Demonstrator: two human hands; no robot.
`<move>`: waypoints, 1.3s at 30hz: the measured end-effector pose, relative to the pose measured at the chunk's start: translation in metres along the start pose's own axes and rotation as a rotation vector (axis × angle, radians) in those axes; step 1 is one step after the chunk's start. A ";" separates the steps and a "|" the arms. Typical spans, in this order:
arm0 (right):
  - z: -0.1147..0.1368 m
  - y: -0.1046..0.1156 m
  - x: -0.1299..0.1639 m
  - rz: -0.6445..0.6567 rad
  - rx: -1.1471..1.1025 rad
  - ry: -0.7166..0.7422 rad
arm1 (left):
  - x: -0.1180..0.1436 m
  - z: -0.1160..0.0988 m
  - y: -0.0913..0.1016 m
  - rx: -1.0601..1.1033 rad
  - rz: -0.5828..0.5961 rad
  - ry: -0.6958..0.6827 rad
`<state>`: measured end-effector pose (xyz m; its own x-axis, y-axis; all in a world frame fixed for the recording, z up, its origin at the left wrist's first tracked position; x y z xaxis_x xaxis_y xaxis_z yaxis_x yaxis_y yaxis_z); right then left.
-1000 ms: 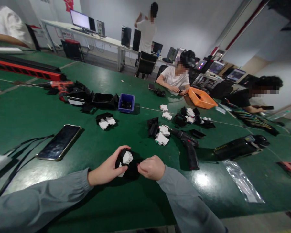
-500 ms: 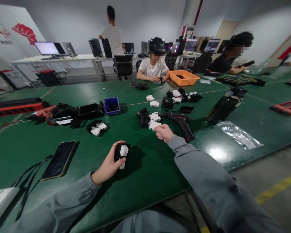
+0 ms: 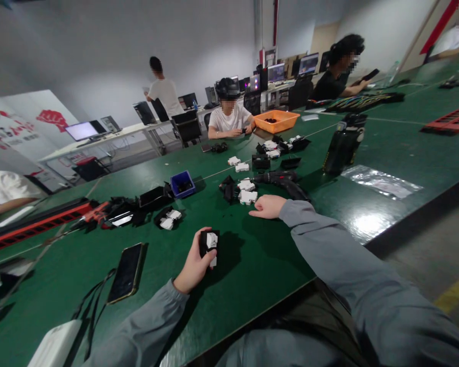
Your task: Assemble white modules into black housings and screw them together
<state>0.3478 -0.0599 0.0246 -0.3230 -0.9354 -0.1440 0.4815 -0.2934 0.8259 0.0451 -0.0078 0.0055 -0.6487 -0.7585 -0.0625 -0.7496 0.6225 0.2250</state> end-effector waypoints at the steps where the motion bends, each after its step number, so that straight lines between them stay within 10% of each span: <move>1: -0.002 0.002 0.003 0.010 0.081 -0.006 | 0.000 0.000 0.000 -0.011 0.004 0.004; 13: 0.046 -0.032 0.030 0.035 0.519 0.079 | -0.001 0.000 0.000 -0.084 0.009 -0.091; 21: 0.078 -0.039 0.035 -0.072 0.282 0.429 | 0.000 -0.004 0.000 -0.069 -0.031 -0.089; 29: 0.110 -0.031 0.058 -0.407 -0.166 0.819 | -0.003 -0.016 0.021 -0.196 -0.377 -0.439; 39: 0.141 -0.057 0.071 -0.416 -0.245 0.943 | -0.011 -0.008 0.019 -0.115 -0.226 -0.391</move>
Point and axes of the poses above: each hand's wrist, its own x-axis away from the middle knuckle, its own y-axis out of the back of the hand, z = x × y, the point moved 5 cm from there along -x, towards the middle knuckle, and after that the axes turned 10 degrees about -z, right-handed, at the moved point
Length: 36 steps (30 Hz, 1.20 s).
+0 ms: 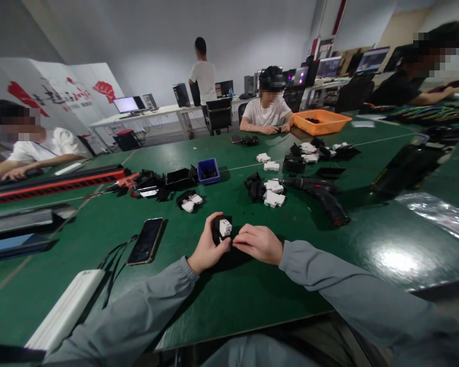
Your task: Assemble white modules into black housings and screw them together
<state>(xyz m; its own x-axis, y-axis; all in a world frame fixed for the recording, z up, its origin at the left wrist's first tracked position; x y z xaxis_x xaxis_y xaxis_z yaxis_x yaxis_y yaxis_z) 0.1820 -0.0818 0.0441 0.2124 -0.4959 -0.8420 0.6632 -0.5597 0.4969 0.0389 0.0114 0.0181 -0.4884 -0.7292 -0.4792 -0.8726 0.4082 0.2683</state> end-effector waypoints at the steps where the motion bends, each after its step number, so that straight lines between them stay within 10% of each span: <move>1: -0.001 -0.001 0.000 0.005 -0.009 -0.007 | 0.000 0.000 0.000 0.002 0.009 0.008; 36: -0.020 -0.003 0.003 0.103 -0.152 -0.305 | -0.006 0.008 -0.007 0.008 0.074 0.132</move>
Point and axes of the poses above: each hand's wrist, its own x-axis away from the middle knuckle, its own y-axis out of the back of the hand, z = x × y, the point moved 5 cm from there along -x, towards the middle knuckle, and after that the axes turned 10 degrees about -z, right-handed, at the moved point
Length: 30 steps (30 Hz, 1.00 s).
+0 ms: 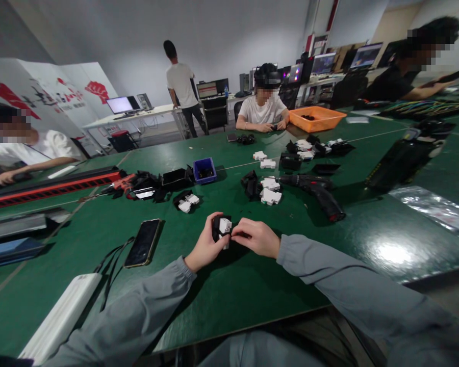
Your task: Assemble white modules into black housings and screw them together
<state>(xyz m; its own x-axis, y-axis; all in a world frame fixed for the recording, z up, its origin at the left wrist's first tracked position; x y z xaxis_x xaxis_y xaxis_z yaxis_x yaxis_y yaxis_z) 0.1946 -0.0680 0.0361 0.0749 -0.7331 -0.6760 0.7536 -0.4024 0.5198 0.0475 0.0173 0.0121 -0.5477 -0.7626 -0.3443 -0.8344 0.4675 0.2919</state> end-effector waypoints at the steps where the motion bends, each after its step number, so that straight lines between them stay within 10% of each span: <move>1: 0.000 0.000 0.000 0.005 0.000 -0.002 | 0.000 0.000 0.000 0.000 0.003 0.001; 30: -0.005 0.001 0.002 -0.028 0.039 0.018 | 0.000 -0.003 -0.002 0.047 0.022 0.037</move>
Point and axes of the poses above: each hand's wrist, its own x-axis away from the middle knuckle, its own y-axis out of the back of the hand, z = x × y, the point moved 5 cm from there along -x, towards the middle knuckle, and after that the axes turned 10 degrees about -z, right-handed, at the moved point
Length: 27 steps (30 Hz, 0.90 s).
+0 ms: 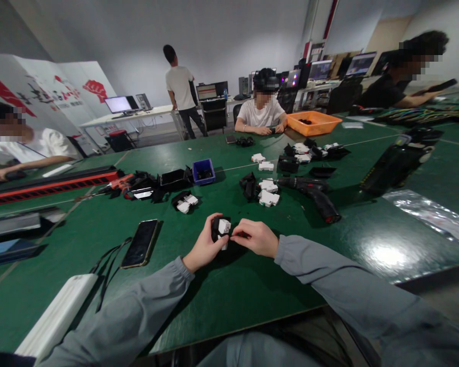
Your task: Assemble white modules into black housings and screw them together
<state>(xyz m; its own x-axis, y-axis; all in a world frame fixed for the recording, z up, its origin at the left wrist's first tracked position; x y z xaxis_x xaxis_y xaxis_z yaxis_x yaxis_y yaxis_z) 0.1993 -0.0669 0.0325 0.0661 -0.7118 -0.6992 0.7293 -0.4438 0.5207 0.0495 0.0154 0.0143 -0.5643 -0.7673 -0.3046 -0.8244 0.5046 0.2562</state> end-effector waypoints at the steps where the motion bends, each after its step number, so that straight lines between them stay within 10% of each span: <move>1: -0.001 0.000 0.000 0.003 0.004 0.000 | 0.000 0.000 0.000 -0.001 0.000 -0.001; 27: 0.002 -0.015 0.004 0.239 0.042 0.038 | 0.002 0.000 -0.001 -0.052 0.030 -0.030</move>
<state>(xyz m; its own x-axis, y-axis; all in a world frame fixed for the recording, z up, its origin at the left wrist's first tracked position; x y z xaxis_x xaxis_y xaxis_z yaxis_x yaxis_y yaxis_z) 0.1871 -0.0641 0.0235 0.2596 -0.7785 -0.5715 0.6610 -0.2882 0.6929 0.0495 0.0137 0.0134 -0.5905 -0.7396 -0.3229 -0.8042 0.5056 0.3125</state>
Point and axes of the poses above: each hand's wrist, its own x-axis away from the middle knuckle, its own y-axis out of the back of the hand, z = x × y, the point moved 5 cm from there along -x, towards the middle knuckle, and after that the axes turned 10 degrees about -z, right-handed, at the moved point
